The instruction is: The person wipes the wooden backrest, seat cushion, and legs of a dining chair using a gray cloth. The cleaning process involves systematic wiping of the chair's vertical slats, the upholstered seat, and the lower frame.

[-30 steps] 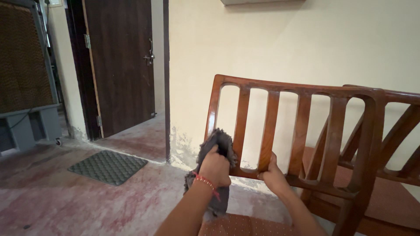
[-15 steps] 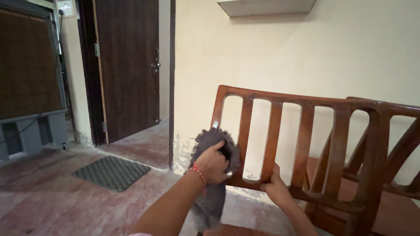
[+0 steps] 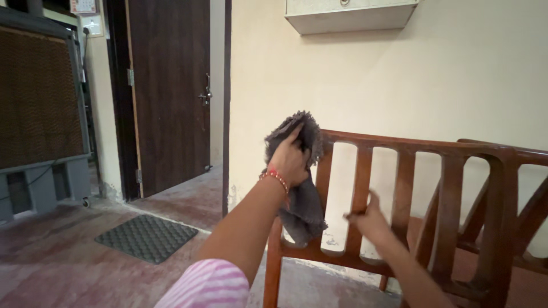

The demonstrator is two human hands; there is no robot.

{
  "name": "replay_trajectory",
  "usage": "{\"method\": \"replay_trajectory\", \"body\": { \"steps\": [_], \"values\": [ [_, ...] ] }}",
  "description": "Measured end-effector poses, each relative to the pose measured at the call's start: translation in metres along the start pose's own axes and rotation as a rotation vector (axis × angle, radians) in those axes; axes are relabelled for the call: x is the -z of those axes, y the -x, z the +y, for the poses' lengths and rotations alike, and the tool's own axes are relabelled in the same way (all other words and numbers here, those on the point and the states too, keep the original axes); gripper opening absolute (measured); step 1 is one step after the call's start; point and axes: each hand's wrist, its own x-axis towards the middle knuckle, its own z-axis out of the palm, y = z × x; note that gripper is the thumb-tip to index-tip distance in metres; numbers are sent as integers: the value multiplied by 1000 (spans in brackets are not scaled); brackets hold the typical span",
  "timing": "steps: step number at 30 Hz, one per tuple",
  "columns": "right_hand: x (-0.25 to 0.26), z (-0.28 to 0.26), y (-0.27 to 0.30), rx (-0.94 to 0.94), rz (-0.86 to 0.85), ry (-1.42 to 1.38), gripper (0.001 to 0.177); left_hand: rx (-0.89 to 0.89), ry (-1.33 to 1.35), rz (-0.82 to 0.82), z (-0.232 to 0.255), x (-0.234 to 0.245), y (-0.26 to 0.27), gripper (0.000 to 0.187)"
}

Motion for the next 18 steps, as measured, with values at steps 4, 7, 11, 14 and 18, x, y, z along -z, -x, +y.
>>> {"method": "replay_trajectory", "body": {
  "steps": [4,7,11,14,18],
  "values": [
    [6,-47,15,53,46,21,99,90,159,211,12,-10,12,55],
    [5,-42,13,103,24,42,96,73,295,108,27,-17,19,56],
    [2,-32,7,138,3,0,95,76,444,17,69,-37,49,44],
    [2,-33,4,61,10,42,95,178,662,40,76,-36,46,36],
    [4,-35,-6,104,42,132,93,437,919,82,71,-3,33,31]
  ]
}}
